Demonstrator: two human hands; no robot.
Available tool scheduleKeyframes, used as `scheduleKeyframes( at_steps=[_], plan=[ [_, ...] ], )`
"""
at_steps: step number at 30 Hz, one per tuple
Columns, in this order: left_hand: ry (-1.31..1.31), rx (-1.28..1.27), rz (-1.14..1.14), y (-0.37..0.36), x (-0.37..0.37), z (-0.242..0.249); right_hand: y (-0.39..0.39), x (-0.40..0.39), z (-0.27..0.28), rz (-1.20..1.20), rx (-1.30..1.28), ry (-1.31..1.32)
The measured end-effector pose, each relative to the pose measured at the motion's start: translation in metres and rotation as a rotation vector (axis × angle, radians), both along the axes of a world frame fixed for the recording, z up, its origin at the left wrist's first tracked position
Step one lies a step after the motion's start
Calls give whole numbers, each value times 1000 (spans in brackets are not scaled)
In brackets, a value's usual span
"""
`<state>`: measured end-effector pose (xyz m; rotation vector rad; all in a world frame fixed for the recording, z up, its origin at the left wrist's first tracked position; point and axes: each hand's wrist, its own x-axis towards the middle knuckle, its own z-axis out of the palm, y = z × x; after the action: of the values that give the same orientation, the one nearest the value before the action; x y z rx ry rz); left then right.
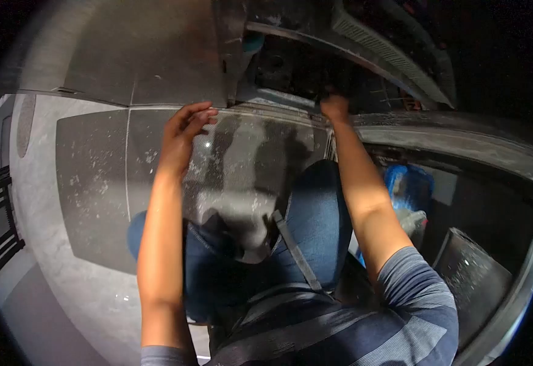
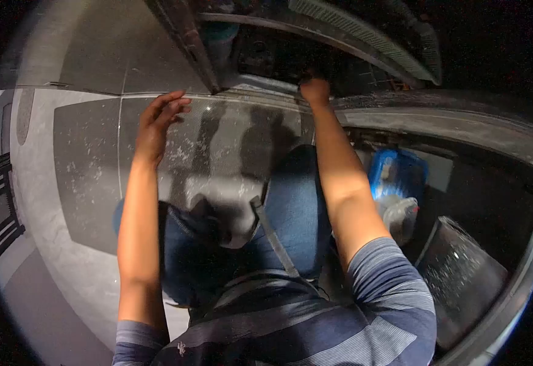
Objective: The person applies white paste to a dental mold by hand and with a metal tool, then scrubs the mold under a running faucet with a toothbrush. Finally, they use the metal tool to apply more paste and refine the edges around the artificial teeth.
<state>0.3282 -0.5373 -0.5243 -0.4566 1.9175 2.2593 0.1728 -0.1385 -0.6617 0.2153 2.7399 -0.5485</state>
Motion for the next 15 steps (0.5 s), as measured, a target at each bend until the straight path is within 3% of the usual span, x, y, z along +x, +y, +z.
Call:
scheduleKeyframes(
  at_steps=[2,3,5,9,11,12,14,15],
  plan=[
    [44,-92,2,2,1,-11,14,-29,-36,43,253,162],
    [49,-137,-23,3,6,-5,18,-31,-54,37,248,168],
    [60,-187,-59,4,7,2,28,-36,-84,198,356,786],
    [21,-126,-90,-4,23,0,42,-42,-117,85,93,489],
    [23,-96,-100,-8,31,-4,69,-43,-157,121,538,826],
    [5,-116,-93,-10,32,-7,64,-40,-131,114,542,840],
    [-32,-147,-65,-11,27,-7,51,-33,-70,52,625,557],
    [-19,-151,-53,-12,28,-11,61,-34,-73,-255,0,504]
  ],
)
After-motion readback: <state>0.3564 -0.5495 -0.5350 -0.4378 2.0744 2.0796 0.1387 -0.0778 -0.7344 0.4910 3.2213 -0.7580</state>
